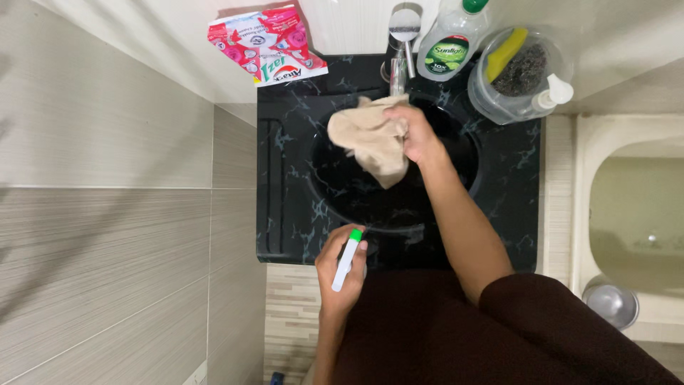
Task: The person cleans a bathroom sink by hand using a cloth and a spray bottle, wiping the black marble surface and rinsing the cloth under running water.
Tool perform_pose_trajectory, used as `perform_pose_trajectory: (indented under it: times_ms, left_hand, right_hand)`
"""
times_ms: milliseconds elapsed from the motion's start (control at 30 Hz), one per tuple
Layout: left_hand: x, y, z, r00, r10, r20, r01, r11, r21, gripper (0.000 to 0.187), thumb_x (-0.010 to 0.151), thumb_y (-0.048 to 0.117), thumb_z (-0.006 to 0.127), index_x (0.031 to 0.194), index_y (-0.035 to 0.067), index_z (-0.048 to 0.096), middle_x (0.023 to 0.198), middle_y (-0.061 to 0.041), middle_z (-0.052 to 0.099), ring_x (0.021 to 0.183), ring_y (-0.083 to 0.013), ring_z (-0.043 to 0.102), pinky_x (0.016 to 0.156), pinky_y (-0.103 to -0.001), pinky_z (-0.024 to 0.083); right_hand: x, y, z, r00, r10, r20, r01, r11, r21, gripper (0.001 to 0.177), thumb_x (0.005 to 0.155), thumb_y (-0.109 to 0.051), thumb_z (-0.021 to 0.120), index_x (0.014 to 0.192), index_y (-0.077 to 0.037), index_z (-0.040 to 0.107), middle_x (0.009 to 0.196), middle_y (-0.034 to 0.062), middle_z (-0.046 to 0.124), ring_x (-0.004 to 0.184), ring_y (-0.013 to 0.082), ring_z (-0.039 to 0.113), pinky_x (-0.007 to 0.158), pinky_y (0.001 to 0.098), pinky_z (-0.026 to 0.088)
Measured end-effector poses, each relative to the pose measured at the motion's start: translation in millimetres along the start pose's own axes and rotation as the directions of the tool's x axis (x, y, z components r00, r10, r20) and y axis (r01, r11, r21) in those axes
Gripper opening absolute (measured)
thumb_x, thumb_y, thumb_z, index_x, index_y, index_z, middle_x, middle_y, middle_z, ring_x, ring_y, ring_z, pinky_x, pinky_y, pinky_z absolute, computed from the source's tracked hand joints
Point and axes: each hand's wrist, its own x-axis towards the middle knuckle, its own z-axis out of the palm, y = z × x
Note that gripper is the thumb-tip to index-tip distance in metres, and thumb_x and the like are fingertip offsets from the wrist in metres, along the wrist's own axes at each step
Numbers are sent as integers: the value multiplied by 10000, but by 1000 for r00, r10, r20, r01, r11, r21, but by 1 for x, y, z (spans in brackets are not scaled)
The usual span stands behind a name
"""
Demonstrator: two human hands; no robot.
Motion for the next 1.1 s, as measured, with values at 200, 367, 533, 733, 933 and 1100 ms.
perform_pose_trajectory:
  times_ms: [200,367,533,733,933,1100]
  left_hand:
    - [7,-1,6,993,-121,-2,121,992,-33,186,917,67,678,1078,-15,720,1099,-131,745,831,-209,671,751,-308,533]
    - [-4,-2,7,998,55,-18,-54,997,50,176,933,31,679,1096,-31,701,1130,-149,734,999,-223,716,889,-328,556]
    - [-8,-5,5,999,-50,-5,50,998,38,195,908,22,674,1093,-26,712,1114,-147,741,931,-225,724,820,-321,566]
    - [4,-5,9,998,-68,-15,68,997,39,181,921,23,671,1089,-31,710,1108,-153,748,946,-226,734,824,-319,575]
    - [5,0,8,994,-110,-2,110,992,61,182,910,21,663,1077,-31,713,1077,-153,751,916,-222,736,799,-315,578]
    - [13,-5,12,999,-47,13,46,997,67,173,906,14,666,1066,-35,711,1033,-157,758,868,-210,746,751,-303,578]
  right_hand:
    - [-1,12,33,793,-533,-294,246,722,-646,316,805,-222,826,1005,1,724,968,141,751,877,287,724,775,427,583]
    - [-2,15,51,619,-730,-290,238,526,-817,322,781,-177,810,1035,11,749,954,152,765,834,276,728,704,426,569]
    - [8,-14,-8,994,57,91,-61,997,38,381,794,-179,769,1085,65,728,980,167,761,853,286,757,818,419,621]
    - [-11,-15,59,675,-707,-211,13,297,-955,401,712,-275,833,944,41,752,847,170,758,727,283,736,681,420,584]
    - [2,-33,25,985,-147,-88,106,927,-360,301,785,-170,788,1003,31,735,974,168,724,830,252,703,730,393,574]
    - [8,-43,20,975,-125,182,162,965,-206,328,844,-174,789,1083,50,765,1067,198,699,895,249,704,806,378,566]
